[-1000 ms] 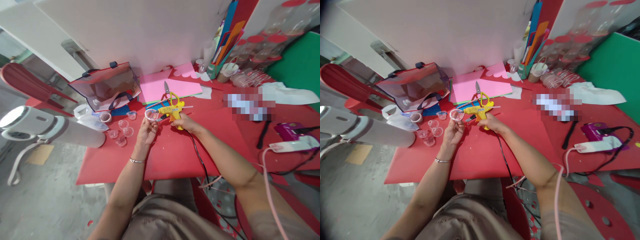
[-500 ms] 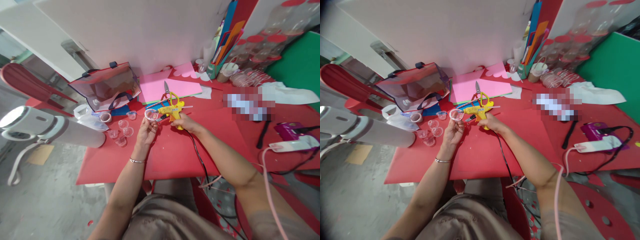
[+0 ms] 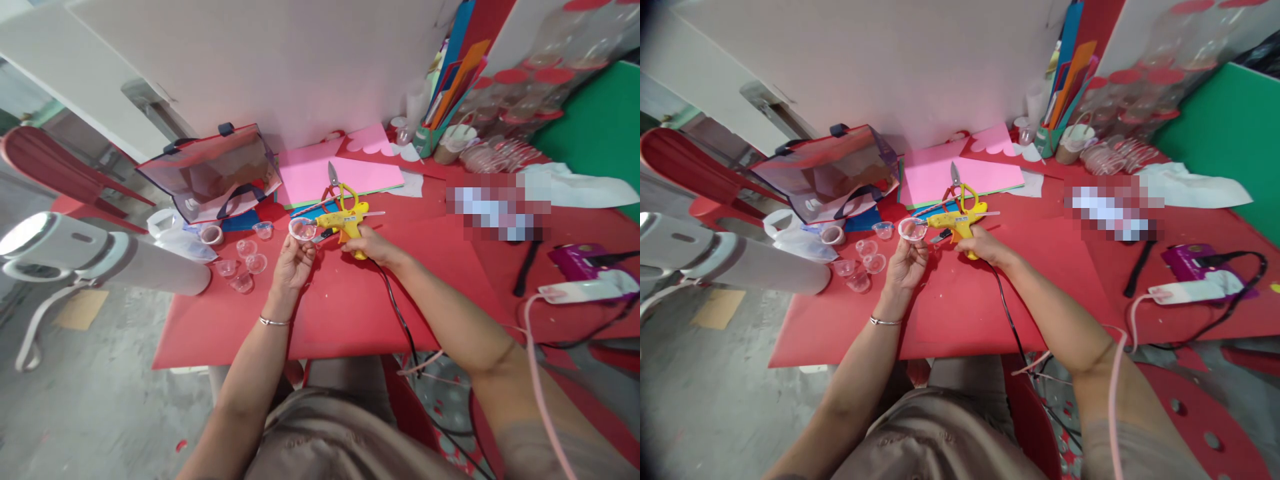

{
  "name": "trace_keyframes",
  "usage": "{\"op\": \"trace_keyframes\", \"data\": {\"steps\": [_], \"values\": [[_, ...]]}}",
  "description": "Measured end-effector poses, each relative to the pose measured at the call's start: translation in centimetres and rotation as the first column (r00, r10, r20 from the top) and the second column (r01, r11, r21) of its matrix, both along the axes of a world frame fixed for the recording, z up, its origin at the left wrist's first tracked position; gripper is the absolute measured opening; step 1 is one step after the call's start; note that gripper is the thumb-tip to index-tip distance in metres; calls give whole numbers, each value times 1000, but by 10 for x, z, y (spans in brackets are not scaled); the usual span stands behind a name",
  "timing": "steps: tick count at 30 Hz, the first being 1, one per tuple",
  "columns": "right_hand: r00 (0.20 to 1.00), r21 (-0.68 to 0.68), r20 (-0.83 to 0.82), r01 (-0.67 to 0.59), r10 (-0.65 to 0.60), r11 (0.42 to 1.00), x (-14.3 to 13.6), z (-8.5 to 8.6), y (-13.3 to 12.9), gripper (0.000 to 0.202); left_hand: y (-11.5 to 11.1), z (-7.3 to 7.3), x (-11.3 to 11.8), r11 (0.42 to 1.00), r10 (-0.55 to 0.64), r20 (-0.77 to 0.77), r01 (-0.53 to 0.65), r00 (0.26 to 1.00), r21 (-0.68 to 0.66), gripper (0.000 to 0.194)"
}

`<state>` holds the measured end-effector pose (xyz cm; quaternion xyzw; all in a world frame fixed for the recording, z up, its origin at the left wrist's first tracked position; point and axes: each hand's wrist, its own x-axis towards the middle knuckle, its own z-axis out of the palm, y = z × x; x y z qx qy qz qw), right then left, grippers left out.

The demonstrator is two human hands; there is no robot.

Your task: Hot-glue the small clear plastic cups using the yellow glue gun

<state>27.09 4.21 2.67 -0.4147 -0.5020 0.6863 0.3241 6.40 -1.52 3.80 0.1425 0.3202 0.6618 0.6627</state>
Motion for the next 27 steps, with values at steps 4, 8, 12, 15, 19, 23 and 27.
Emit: {"op": "trace_keyframes", "data": {"steps": [4,8,12,15,19,23,27], "values": [[998,24,48,28,-29,999,-1,3,-1,26,0,1,0,1000,3,-3,-3,1000,-4,23],[998,25,56,20,-21,999,-1,6,-2,26,0,1,0,1000,8,-10,-8,1000,-13,25],[999,20,49,20,-21,1000,0,5,-2,29,0,-2,-1,1000,1,15,-1,1000,13,24],[999,26,34,19,-20,999,-1,5,-2,32,0,-4,-2,999,-8,21,7,1000,36,26],[999,21,37,27,-27,999,-1,5,-2,34,0,-4,-1,1000,0,-1,0,1000,28,28],[999,16,38,24,-25,1000,0,6,-2,36,0,-3,0,1000,12,-12,-12,1000,17,23],[999,17,43,20,-20,1000,0,5,-2,34,1,-5,-1,999,6,9,-6,1000,31,24]]}}
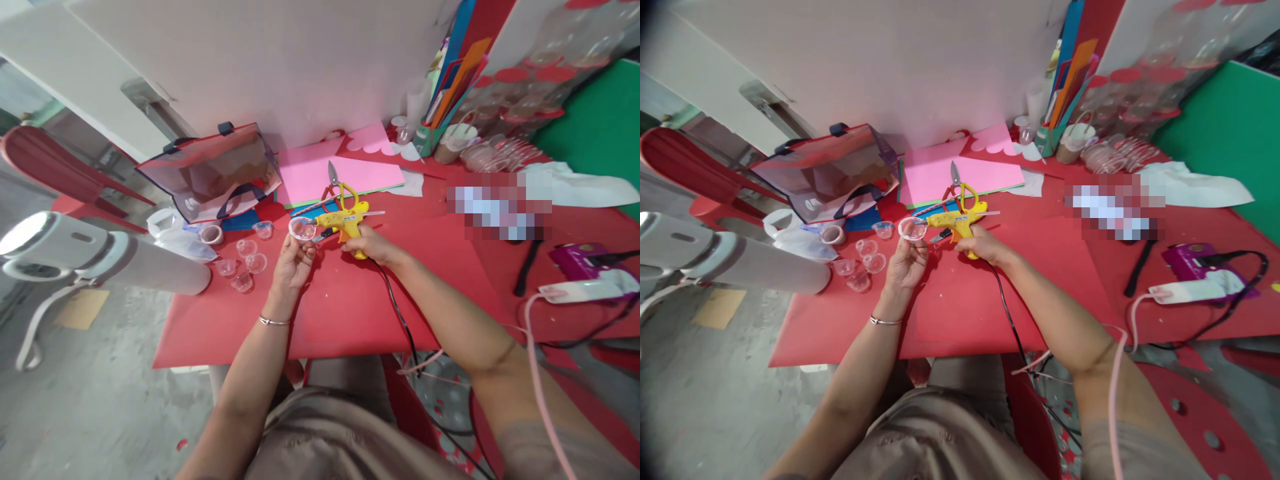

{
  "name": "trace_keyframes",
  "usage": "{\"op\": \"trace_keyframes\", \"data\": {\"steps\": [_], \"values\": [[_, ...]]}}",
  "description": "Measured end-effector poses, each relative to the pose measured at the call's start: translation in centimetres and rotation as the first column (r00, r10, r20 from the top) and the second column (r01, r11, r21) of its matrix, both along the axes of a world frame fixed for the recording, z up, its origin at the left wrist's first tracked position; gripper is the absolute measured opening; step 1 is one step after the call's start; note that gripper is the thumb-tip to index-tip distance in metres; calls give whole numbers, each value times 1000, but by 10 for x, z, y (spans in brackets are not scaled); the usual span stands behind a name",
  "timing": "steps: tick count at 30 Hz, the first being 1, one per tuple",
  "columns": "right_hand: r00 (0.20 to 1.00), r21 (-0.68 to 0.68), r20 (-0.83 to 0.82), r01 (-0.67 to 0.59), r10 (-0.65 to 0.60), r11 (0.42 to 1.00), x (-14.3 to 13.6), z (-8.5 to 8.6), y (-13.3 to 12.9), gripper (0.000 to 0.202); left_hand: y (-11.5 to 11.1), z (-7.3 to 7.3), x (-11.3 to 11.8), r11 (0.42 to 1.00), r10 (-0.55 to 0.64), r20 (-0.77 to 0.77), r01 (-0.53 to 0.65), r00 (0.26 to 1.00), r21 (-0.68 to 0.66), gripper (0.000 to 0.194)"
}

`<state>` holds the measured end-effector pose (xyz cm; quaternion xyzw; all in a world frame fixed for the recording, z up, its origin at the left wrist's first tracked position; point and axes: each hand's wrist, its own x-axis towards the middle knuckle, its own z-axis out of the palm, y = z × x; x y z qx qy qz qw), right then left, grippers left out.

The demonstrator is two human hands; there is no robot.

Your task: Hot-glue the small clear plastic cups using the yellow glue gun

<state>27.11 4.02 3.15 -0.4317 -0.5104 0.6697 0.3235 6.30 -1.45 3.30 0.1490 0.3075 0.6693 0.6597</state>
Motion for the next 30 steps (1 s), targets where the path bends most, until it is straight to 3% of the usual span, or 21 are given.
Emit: {"op": "trace_keyframes", "data": {"steps": [13,30], "values": [[998,11,57,-10,9,1000,0,-6,3,26,0,1,1,999,18,-36,-19,999,-32,24],[999,-7,43,11,-10,1000,-1,0,0,27,1,-2,0,1000,16,-46,-17,999,-14,24]]}}
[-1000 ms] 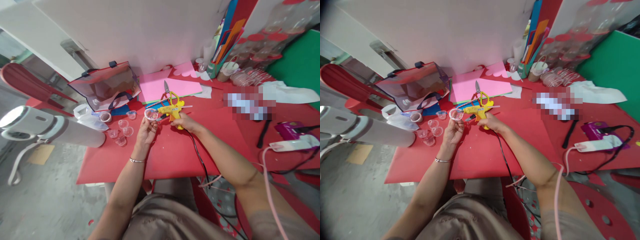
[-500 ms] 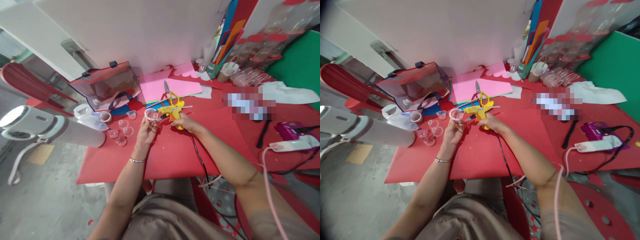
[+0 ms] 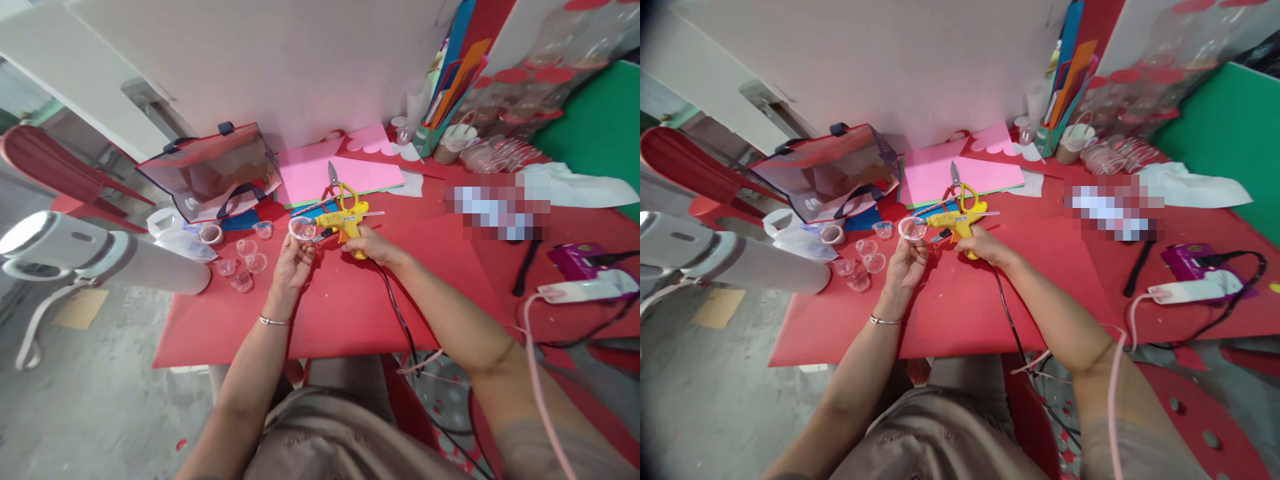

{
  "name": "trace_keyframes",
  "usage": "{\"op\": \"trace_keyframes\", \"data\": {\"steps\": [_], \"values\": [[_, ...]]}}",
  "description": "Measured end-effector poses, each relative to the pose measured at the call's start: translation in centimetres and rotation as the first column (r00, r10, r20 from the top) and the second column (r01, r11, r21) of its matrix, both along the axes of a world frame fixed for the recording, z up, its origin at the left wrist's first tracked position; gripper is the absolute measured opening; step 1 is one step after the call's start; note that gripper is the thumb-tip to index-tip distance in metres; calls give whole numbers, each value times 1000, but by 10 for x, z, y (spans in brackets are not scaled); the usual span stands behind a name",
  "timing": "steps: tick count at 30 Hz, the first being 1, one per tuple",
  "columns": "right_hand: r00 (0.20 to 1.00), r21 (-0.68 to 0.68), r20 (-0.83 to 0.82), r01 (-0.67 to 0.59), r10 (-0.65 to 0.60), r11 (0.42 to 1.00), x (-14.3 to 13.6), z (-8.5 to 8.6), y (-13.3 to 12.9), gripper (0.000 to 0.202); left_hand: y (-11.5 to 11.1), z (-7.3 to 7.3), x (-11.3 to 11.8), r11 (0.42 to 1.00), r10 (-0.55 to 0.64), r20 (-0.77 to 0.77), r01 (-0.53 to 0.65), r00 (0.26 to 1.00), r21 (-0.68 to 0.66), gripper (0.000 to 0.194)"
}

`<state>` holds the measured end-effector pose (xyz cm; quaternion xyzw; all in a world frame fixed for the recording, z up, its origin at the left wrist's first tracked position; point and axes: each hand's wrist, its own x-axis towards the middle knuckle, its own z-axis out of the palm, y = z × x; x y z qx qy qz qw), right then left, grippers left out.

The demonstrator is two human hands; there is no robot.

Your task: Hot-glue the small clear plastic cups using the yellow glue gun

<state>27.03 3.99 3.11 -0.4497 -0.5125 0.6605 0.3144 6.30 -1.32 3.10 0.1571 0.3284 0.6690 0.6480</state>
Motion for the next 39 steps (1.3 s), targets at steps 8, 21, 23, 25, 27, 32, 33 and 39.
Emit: {"op": "trace_keyframes", "data": {"steps": [8,21,23,25,27,32,33,39], "values": [[1000,2,0,-28,28,1000,1,0,1,26,0,-1,0,1000,-2,17,1,1000,22,24],[1000,19,6,-21,21,1000,0,-3,0,25,1,1,0,1000,30,-2,-30,1000,-6,22],[1000,24,7,-29,29,999,-1,-3,0,25,1,1,-1,1000,22,13,-23,1000,16,28],[1000,27,7,-25,25,999,-1,-3,0,25,1,0,-1,999,18,18,-19,1000,33,32],[1000,23,8,-20,20,1000,-1,-2,0,25,0,-1,-1,999,23,4,-23,1000,33,33],[1000,16,18,-24,23,1000,-1,-1,0,24,0,0,0,999,39,-50,-38,998,24,35],[1000,18,18,-22,22,1000,-1,-2,0,24,0,0,1,999,41,-50,-40,998,31,36],[1000,23,6,-22,22,999,0,-3,1,24,0,-1,1,998,50,-59,-48,997,31,44]]}}
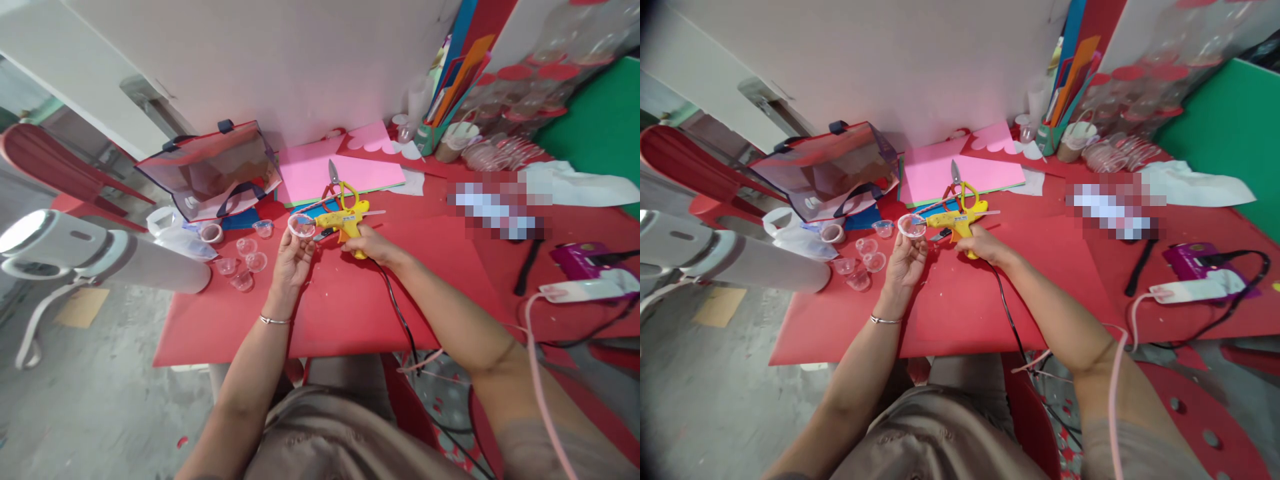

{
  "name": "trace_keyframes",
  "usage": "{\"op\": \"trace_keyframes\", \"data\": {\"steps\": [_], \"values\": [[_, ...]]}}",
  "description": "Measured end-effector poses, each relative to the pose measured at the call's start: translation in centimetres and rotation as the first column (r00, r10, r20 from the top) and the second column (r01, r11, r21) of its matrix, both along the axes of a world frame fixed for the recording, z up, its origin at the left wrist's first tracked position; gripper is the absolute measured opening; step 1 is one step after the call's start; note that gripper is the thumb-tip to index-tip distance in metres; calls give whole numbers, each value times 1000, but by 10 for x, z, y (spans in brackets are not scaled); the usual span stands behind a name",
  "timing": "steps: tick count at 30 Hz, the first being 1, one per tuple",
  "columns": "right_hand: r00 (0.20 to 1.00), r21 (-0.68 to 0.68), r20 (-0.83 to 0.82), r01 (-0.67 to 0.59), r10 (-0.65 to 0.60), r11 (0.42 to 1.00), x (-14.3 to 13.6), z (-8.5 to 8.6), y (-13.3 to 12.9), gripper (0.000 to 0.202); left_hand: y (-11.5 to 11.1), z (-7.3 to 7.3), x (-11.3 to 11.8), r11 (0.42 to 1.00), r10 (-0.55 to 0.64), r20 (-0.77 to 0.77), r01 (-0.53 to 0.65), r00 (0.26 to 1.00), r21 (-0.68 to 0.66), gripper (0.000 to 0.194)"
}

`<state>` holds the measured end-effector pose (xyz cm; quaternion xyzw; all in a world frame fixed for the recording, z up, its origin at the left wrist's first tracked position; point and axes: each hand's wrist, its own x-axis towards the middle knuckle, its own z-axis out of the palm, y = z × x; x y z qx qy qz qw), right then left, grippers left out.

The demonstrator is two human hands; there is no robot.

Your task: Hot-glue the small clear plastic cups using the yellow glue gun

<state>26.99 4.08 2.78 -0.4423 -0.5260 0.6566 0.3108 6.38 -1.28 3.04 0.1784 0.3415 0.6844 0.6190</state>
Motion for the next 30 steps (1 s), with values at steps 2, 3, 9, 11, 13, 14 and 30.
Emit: {"op": "trace_keyframes", "data": {"steps": [2,3,9,11,13,14,30], "values": [[1000,0,-5,0,0,1000,0,0,0,24,0,0,0,1000,0,1,0,1000,4,44],[1000,-1,-5,1,-1,1000,0,0,0,24,0,-1,-1,1000,0,4,0,1000,9,43],[1000,4,3,11,-11,1000,0,-1,1,24,0,-1,-1,1000,-5,10,4,1000,31,40],[1000,3,-3,11,-11,1000,0,-1,1,24,0,-1,-1,1000,1,4,-1,1000,26,42],[1000,2,0,7,-7,1000,0,-2,1,23,0,-1,-1,1000,10,2,-10,1000,27,42],[1000,4,4,4,-4,1000,0,-2,1,23,0,0,-1,999,15,2,-15,1000,29,42],[1000,20,14,20,-20,1000,1,-2,0,24,-1,5,-1,1000,1,16,0,1000,-25,31]]}}
